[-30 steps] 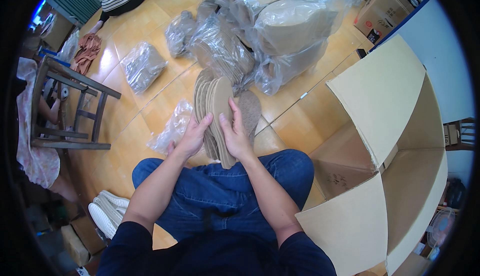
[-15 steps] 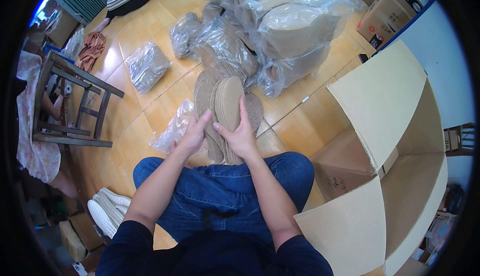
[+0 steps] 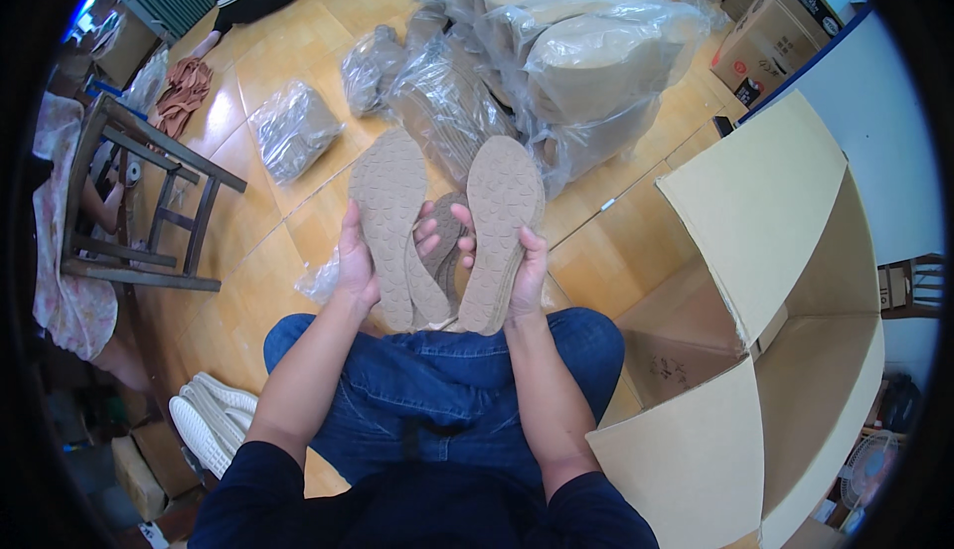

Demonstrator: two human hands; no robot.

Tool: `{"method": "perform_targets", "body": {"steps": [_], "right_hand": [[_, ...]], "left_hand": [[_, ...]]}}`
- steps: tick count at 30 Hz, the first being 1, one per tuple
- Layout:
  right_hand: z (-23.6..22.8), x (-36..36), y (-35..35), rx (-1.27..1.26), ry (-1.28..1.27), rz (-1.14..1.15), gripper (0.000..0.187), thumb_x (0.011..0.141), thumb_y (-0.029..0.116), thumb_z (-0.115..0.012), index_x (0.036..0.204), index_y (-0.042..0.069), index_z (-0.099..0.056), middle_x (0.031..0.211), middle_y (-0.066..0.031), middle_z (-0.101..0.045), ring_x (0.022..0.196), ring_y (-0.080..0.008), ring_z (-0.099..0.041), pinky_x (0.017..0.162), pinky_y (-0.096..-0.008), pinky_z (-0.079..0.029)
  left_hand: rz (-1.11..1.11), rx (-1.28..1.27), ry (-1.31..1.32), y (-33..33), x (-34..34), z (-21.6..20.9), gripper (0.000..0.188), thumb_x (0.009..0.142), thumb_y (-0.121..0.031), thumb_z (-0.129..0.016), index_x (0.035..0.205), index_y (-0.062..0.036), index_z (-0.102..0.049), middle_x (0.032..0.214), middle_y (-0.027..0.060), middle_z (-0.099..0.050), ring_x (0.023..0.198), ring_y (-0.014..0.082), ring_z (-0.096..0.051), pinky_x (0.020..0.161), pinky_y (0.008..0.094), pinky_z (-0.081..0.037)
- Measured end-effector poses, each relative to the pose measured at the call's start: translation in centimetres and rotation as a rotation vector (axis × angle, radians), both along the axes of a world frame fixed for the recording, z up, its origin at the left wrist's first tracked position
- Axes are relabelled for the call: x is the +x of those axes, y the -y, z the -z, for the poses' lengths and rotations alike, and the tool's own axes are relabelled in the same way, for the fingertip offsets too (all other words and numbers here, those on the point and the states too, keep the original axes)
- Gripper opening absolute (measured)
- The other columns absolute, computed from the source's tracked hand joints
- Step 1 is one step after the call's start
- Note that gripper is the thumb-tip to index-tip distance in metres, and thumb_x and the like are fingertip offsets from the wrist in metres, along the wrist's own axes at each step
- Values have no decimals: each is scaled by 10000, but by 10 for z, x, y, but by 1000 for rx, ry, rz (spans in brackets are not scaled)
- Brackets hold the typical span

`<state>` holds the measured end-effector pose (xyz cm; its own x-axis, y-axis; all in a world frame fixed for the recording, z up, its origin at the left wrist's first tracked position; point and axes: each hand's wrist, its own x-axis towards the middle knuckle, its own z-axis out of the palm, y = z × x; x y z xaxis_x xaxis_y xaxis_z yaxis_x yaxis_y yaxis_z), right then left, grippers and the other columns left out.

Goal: The person sits on the floor and stacks shoe insoles, places them into plastic bags, and puts the bags into a cardboard box. The person repeats this process multiple times.

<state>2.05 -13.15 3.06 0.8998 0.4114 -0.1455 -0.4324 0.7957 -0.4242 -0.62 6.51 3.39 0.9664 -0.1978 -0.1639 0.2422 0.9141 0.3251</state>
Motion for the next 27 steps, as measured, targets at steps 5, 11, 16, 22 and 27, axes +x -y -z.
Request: {"method": "perform_targets", "body": {"steps": [5, 11, 16, 22, 27], "right_hand": [[0, 2, 3, -165, 105, -30, 553, 915, 293, -551, 1366, -1, -424, 1264, -172, -564, 1015, -189, -606, 808, -289, -529], [12, 1, -17, -619, 429, 262, 589, 898, 86, -621, 1387, -11, -308, 1304, -135, -497, 1059, -188, -586, 922, -330, -492], [19, -9, -33, -742, 479, 202, 688, 935, 93, -565, 1482, -19, -163, 1409, -164, -408, 1282, -239, -434, 1077, -344, -354], [19, -10, -26, -488, 351, -20, 543, 1016, 206, -443, 1468, -32, -260, 1423, -149, -420, 1300, -204, -415, 1085, -313, -326], [17, -8, -24, -492, 424, 7, 451, 1015, 200, -472, 1399, -23, -395, 1374, -113, -473, 1222, -174, -485, 1045, -304, -370]], "left_hand": [[138, 370, -31, -3, 1, 12, 557, 920, -330, -569, 1366, -21, -444, 1236, 196, -583, 898, 204, -637, 867, 356, -520], [147, 470, -192, 7, 1, 23, 512, 915, -329, -625, 1303, -14, -512, 1141, 103, -627, 888, 172, -610, 843, 320, -510], [78, 394, -185, 21, -8, 20, 584, 920, -335, -635, 1375, -31, -431, 1285, 103, -556, 1155, 226, -557, 1004, 379, -454], [124, 379, -126, 12, -6, 24, 591, 900, -312, -635, 1381, -33, -433, 1308, 140, -556, 1186, 263, -559, 1036, 408, -448], [98, 377, -114, 7, -4, 26, 620, 861, -312, -652, 1362, -10, -445, 1286, 158, -570, 1172, 269, -571, 1020, 412, -461]]}}
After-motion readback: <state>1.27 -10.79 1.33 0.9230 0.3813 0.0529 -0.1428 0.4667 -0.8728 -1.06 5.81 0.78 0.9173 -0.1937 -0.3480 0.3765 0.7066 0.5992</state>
